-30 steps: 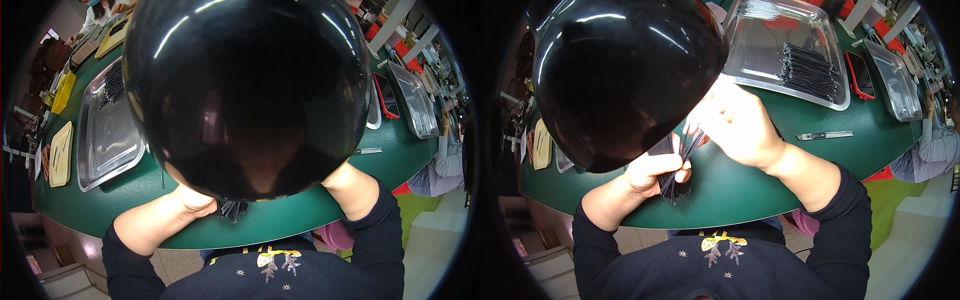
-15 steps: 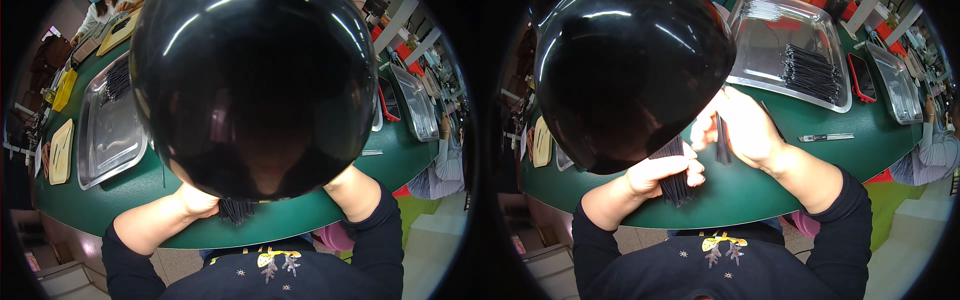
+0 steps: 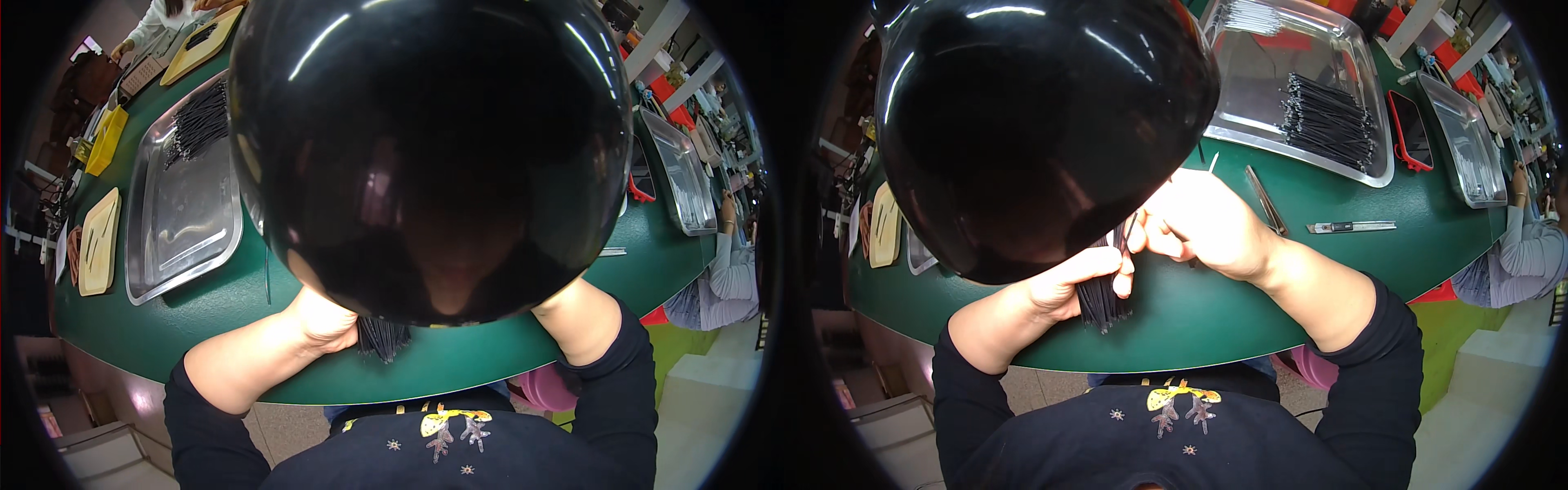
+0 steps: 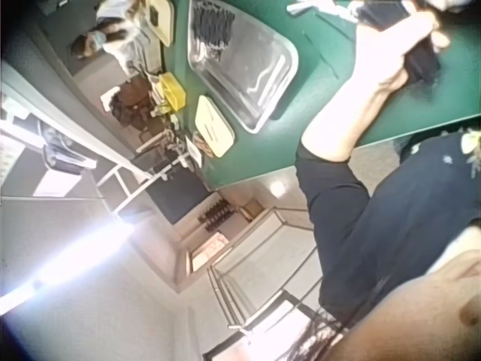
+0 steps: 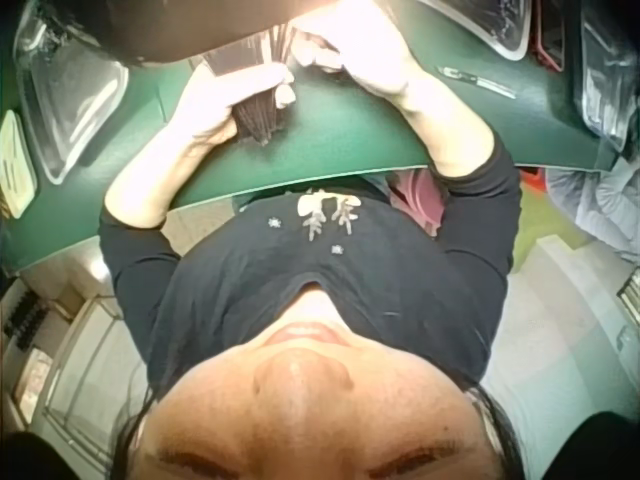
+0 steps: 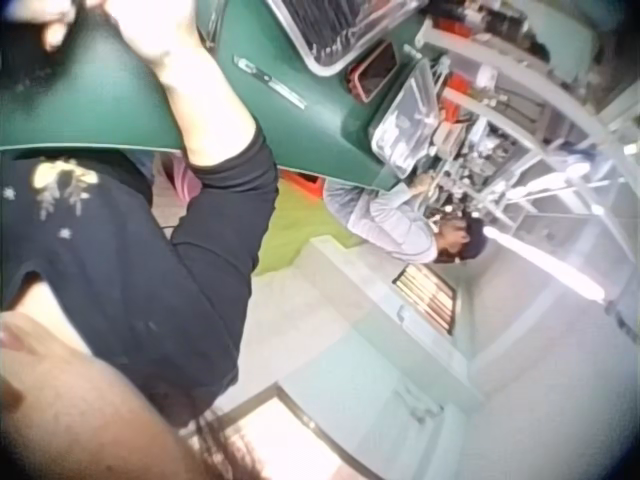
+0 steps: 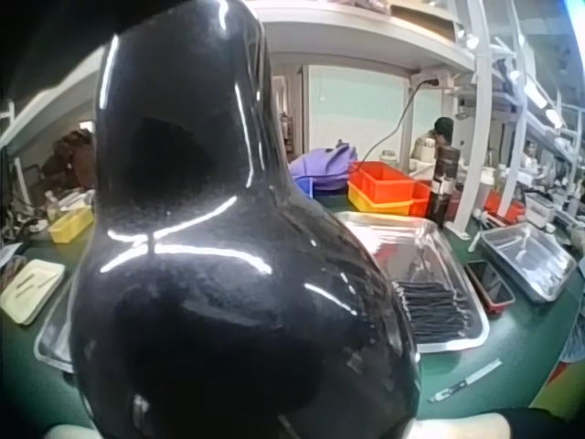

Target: The person picks up bundles of wires from a metal tray and sorts, aligns, and handles them under a desk lamp by hand.

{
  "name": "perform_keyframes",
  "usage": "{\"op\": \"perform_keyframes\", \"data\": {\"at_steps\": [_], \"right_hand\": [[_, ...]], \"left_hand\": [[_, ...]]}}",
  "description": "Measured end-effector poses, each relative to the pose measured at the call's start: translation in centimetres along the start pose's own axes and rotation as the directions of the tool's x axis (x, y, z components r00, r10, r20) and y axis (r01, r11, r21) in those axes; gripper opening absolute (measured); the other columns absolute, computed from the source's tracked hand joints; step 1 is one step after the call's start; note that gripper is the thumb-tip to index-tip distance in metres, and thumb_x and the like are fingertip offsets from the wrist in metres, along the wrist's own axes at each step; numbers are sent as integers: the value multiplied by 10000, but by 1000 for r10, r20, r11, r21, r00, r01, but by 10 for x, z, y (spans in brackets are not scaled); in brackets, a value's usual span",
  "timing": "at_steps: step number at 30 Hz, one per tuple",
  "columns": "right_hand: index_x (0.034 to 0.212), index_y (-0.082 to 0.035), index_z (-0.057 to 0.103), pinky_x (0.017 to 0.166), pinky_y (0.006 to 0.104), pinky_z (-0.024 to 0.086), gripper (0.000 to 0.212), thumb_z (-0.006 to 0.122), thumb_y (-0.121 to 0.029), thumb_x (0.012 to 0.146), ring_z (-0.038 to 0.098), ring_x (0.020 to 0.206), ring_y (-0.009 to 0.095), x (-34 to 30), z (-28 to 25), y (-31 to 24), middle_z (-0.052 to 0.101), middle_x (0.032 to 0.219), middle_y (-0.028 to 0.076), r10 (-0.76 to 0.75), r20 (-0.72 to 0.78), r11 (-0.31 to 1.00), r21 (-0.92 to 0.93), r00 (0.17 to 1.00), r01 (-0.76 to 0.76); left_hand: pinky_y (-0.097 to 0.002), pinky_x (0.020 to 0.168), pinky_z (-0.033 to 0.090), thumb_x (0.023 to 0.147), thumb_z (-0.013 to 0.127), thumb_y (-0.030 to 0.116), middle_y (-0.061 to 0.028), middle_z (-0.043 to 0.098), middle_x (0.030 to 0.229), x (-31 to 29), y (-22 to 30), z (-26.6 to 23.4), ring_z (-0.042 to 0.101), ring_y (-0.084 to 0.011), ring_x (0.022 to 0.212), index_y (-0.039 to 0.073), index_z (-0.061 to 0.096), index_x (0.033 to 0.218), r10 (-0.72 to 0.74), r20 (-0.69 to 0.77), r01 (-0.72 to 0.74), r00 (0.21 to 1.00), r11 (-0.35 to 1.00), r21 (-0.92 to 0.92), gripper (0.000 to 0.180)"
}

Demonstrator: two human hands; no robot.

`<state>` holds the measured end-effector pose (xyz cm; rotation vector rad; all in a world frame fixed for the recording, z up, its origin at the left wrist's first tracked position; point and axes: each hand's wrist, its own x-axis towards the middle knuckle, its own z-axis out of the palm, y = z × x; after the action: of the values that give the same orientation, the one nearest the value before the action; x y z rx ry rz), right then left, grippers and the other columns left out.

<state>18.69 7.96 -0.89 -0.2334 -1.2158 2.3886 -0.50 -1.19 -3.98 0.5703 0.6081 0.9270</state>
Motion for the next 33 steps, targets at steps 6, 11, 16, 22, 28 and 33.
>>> {"op": "perform_keyframes", "data": {"at_steps": [6,11,16,22,28,33], "right_hand": [[926,26,586,598,214,464,133,595,-90,861,587,644,88,3,12,7,619,743,56,-145,-140,918,-388,979,81],[855,-15,556,498,198,378,150,565,-160,890,462,532,38,0,6,2,525,626,-6,-54,-253,966,-257,966,-13],[849,5,547,493,198,359,217,514,-201,910,471,562,54,3,7,3,528,643,24,-18,-255,968,-247,967,-48],[826,5,526,561,225,406,122,456,-74,887,503,576,98,0,-10,27,540,660,46,-368,-170,895,-330,914,299],[822,16,527,525,172,397,102,602,45,758,485,582,33,-1,13,21,528,637,-11,-518,-85,648,-689,851,325],[829,28,531,514,177,409,96,611,-6,788,513,585,34,0,17,12,616,706,54,-631,-103,534,-777,769,334]], "left_hand": [[-275,686,522,894,524,124,-90,628,835,-1,0,1,625,-151,784,-4,532,1040,5,32,-3,999,998,-58,195],[-262,687,510,880,520,69,-86,638,809,-5,1,-6,629,-143,759,-6,574,993,-92,-167,110,982,988,104,146],[-259,724,496,883,525,94,-73,638,815,-6,-9,-13,615,-134,769,7,591,963,104,-126,-79,987,980,183,136],[-255,721,484,883,532,112,-72,624,793,-2,-2,0,606,-134,762,9,587,948,65,-91,-61,994,997,53,134],[-258,643,486,860,565,71,-88,609,734,-1,-8,-3,609,-154,692,3,576,905,30,-268,-2,963,994,105,83],[-271,624,491,848,577,48,-99,613,730,-3,-6,-1,610,-164,666,-1,564,878,118,-233,-59,965,968,244,60]]}}
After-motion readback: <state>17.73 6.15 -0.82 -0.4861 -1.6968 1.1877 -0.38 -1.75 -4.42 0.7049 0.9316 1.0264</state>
